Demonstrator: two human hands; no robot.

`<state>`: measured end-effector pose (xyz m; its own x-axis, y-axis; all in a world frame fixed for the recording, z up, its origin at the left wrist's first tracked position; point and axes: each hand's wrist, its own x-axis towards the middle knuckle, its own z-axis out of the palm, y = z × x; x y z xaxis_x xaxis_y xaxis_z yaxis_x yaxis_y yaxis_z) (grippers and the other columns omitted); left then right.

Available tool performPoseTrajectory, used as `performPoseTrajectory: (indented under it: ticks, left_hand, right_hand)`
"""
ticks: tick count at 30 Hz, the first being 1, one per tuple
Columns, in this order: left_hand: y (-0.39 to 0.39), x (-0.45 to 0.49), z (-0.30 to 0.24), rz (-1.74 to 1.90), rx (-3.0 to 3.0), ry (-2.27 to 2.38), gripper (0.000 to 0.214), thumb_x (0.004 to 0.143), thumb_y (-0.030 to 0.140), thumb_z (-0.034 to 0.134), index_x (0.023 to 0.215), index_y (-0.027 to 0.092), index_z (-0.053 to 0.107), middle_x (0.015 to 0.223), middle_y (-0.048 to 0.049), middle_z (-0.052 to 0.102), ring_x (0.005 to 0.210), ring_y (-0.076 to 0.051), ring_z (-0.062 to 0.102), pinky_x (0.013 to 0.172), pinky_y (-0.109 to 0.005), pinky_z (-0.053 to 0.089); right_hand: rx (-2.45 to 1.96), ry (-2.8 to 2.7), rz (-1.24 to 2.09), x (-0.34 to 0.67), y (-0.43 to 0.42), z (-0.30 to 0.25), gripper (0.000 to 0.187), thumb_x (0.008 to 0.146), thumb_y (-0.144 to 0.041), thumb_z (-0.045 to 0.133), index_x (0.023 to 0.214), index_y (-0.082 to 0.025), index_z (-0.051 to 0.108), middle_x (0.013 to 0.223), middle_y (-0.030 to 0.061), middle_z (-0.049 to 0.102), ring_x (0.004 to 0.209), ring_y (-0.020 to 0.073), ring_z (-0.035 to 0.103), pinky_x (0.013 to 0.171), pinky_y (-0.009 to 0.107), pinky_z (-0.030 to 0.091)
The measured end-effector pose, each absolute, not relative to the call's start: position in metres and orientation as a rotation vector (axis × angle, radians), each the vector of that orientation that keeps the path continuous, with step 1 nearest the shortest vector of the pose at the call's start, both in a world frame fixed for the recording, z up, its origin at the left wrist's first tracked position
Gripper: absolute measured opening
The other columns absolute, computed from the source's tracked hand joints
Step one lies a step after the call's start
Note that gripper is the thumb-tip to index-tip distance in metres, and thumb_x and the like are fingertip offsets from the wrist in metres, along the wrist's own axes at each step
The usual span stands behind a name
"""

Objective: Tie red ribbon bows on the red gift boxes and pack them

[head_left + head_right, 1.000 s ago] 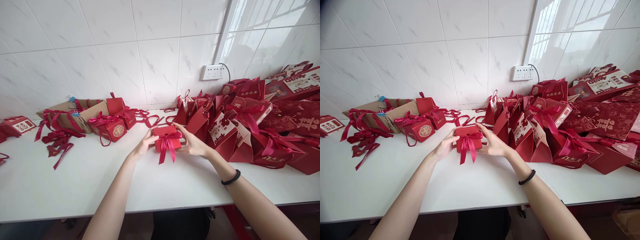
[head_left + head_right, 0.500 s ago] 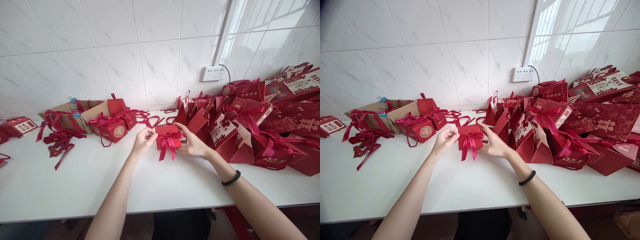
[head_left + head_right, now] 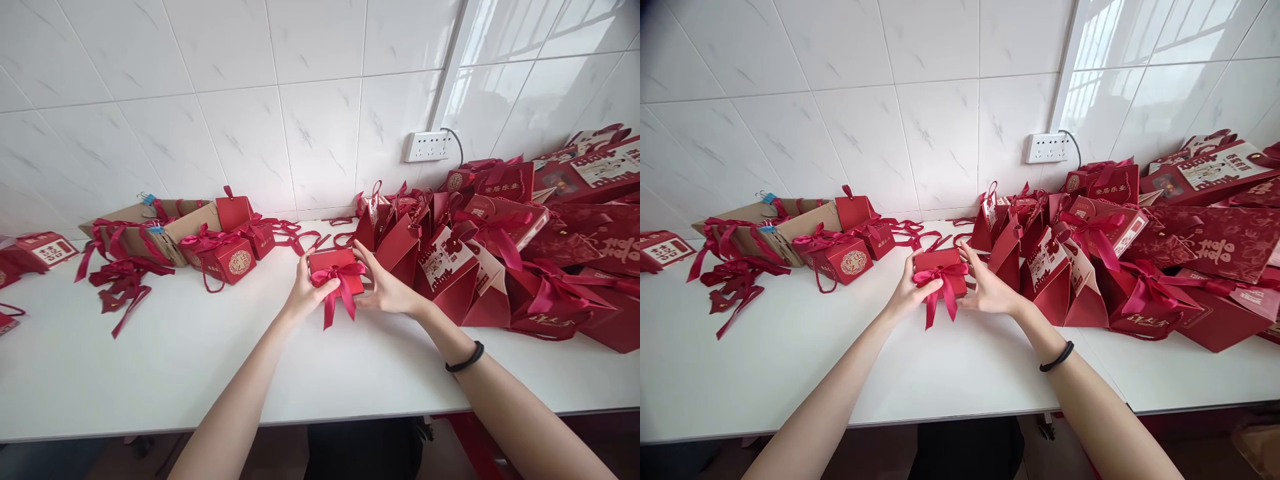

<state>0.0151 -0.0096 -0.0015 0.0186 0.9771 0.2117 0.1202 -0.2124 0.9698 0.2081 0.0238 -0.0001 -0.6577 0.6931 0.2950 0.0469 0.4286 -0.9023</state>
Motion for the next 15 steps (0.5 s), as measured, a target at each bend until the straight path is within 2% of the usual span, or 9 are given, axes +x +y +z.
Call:
performPoseTrajectory:
  ticks: [2,3,4,6,8,9,12,15]
  left_hand:
    - [-0.010,0.018,-0.001,1.345,1.442,1.155,0.072,0.068,0.028,0.072,0.125,0.024,0.027,0.109,-0.0074,0.063,0.097,-0.020,0.064,0.088,-0.036,0.049]
    - [-0.010,0.018,-0.001,1.357,1.438,1.149,0.071,0.067,0.027,0.073,0.122,0.024,0.028,0.108,-0.0073,0.062,0.097,-0.020,0.064,0.087,-0.036,0.049]
    - [-0.011,0.018,-0.001,1.357,1.434,1.151,0.070,0.066,0.026,0.074,0.120,0.024,0.028,0.108,-0.0072,0.062,0.097,-0.019,0.064,0.087,-0.035,0.049]
    - [-0.011,0.019,0.000,1.340,1.421,1.153,0.072,0.065,0.025,0.075,0.118,0.024,0.026,0.107,-0.0068,0.061,0.097,-0.019,0.063,0.087,-0.035,0.048]
    - [-0.012,0.019,0.000,1.326,1.412,1.133,0.073,0.065,0.025,0.075,0.119,0.024,0.025,0.108,-0.0063,0.061,0.097,-0.018,0.062,0.089,-0.036,0.047]
    - [-0.013,0.019,0.000,1.322,1.408,1.117,0.074,0.065,0.025,0.075,0.119,0.024,0.024,0.108,-0.0060,0.060,0.097,-0.018,0.062,0.089,-0.036,0.047]
    - [-0.014,0.020,-0.001,1.342,1.372,1.049,0.073,0.066,0.026,0.075,0.119,0.023,0.025,0.108,-0.0055,0.059,0.099,-0.017,0.060,0.093,-0.037,0.043]
    - [-0.015,0.023,-0.002,1.406,1.320,1.021,0.060,0.071,0.030,0.070,0.115,0.021,0.031,0.104,-0.0053,0.059,0.097,-0.017,0.059,0.092,-0.036,0.042]
  right_hand:
    - [-0.610,-1.958,1.340,0.209,0.024,0.000,0.122,0.054,-0.043,0.084,0.143,-0.035,0.001,0.154,0.0153,0.004,0.140,0.0311,0.021,0.103,0.050,0.039]
    - [-0.624,-1.914,1.371,0.209,0.024,0.000,0.118,0.053,-0.050,0.083,0.142,-0.034,0.006,0.153,0.0161,0.007,0.140,0.0304,0.021,0.104,0.049,0.038]
    - [-0.644,-1.864,1.395,0.209,0.024,0.000,0.108,0.056,-0.058,0.078,0.139,-0.032,0.014,0.152,0.0159,0.011,0.140,0.0294,0.023,0.104,0.049,0.038]
    - [-0.666,-1.756,1.440,0.208,0.023,0.002,0.075,0.068,-0.068,0.063,0.126,-0.030,0.033,0.150,0.0131,0.022,0.135,0.0272,0.033,0.101,0.047,0.042]
    - [-0.682,-1.680,1.460,0.206,0.021,0.005,0.049,0.077,-0.067,0.055,0.102,-0.025,0.046,0.147,0.0096,0.032,0.125,0.0251,0.047,0.095,0.044,0.046]
    - [-0.702,-1.659,1.448,0.204,0.020,0.007,0.044,0.078,-0.064,0.056,0.088,-0.022,0.048,0.144,0.0087,0.037,0.119,0.0245,0.052,0.093,0.042,0.048]
    - [-0.822,-1.626,1.364,0.201,0.016,0.013,0.047,0.074,-0.057,0.064,0.063,-0.017,0.043,0.137,0.0101,0.048,0.107,0.0248,0.059,0.088,0.037,0.050]
    - [-0.903,-1.558,1.360,0.201,0.014,0.014,0.046,0.070,-0.056,0.069,0.062,-0.016,0.048,0.133,0.0103,0.053,0.100,0.0259,0.063,0.082,0.036,0.053]
